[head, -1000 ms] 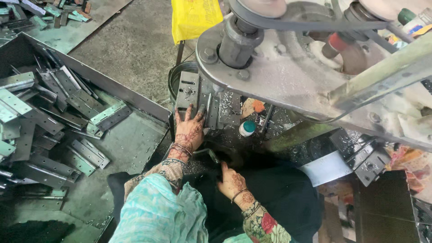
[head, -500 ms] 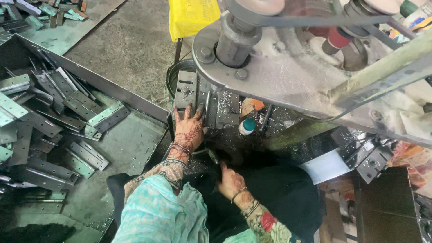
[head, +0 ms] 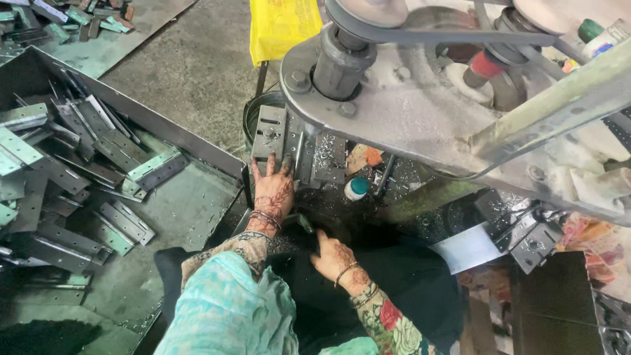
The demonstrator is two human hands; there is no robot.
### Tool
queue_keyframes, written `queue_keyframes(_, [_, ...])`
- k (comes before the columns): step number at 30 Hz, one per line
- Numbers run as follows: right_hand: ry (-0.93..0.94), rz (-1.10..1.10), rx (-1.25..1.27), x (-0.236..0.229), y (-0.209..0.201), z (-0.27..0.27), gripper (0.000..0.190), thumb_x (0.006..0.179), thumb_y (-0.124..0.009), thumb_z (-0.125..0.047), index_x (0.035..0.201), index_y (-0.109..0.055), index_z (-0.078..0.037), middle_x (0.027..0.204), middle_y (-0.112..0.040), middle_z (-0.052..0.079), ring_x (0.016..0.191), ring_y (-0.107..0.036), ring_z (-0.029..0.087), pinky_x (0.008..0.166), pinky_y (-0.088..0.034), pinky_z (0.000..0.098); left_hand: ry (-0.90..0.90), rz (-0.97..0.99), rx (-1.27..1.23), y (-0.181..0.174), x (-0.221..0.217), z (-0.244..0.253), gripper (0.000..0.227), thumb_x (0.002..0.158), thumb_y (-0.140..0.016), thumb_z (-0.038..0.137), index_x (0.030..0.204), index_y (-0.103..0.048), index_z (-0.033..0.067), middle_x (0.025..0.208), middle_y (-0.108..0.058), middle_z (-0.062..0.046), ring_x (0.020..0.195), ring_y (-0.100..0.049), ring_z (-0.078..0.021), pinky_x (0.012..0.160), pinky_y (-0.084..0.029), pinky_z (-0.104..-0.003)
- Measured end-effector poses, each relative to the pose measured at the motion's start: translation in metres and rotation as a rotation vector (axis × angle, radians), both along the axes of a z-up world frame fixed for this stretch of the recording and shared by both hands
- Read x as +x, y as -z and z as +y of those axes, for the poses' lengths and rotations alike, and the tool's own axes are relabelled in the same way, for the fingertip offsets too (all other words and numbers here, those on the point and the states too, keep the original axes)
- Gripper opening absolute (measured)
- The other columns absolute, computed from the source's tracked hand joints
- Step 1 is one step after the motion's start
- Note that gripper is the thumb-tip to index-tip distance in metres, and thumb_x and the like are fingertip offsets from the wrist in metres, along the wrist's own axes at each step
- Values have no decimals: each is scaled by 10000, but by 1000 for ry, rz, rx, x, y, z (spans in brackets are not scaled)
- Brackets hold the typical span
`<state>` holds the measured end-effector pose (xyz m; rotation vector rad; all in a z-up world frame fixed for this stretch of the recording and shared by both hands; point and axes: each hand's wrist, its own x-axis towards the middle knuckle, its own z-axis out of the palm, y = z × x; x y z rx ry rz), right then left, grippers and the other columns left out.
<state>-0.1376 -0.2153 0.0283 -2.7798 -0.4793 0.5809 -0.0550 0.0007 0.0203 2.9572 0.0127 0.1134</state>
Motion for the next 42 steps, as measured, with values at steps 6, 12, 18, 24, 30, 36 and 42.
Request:
queue_keyframes(6, [13,30,-48,-1,6,3,735,855,-705,-256,1501,-388,-105,1141,-694,258,1052,-670,452,932,-541,510,-55,-32,-67,-4,28,-2,373,1004,-499,329,1267,-714,173,1592,-447,-2,1550,-214,-366,1183,43,-738])
queue_keyframes(12, [83,-109,227,-26,69,-10,810,792,-790,-249,1491,-397,-136,1229,-670,237,1084,-656,441,905,-551,492,-52,-201,-66,1,32,1,429,965,-502,334,1306,-679,143,1537,-475,-41,1512,-224,-383,1145,25,-746])
queue_keyframes(18, [72,-16,148,-19,40,-7,795,792,-773,-240,1483,-400,-122,1180,-680,239,1087,-651,441,912,-540,505,-51,-154,-15,-2,22,-1,402,969,-482,215,1312,-683,150,1524,-506,-45,1514,-253,-384,1182,15,-736])
queue_keyframes(24, [-51,14,-41,15,-1,-1,670,867,-735,-331,1431,-475,-80,1101,-715,248,1040,-681,451,910,-556,515,-62,-69,-86,-1,48,-7,380,988,-480,210,1302,-688,154,1520,-522,-34,1529,-277,-359,1205,8,-711])
queue_keyframes(30, [15,-15,25,-13,50,-11,860,806,-744,-283,1545,-328,-137,1138,-689,235,1026,-678,450,891,-559,511,-66,-154,-120,10,60,-1,398,1000,-474,222,1344,-669,170,1508,-543,-10,1526,-295,-356,1211,-1,-714])
queue_keyframes(36, [71,-60,173,-36,93,-22,861,786,-774,-262,1526,-338,-196,1156,-690,211,1058,-664,432,895,-553,512,-10,-129,-29,19,45,-2,433,992,-452,244,1389,-620,203,1548,-476,-13,1530,-221,-366,1177,42,-730])
queue_keyframes(42, [29,-6,148,-13,36,-6,818,782,-751,-245,1503,-376,-149,1145,-702,240,1064,-672,427,903,-559,502,-35,-53,-40,1,36,0,466,1034,-425,329,1457,-564,192,1609,-406,13,1573,-111,-354,1181,68,-731])
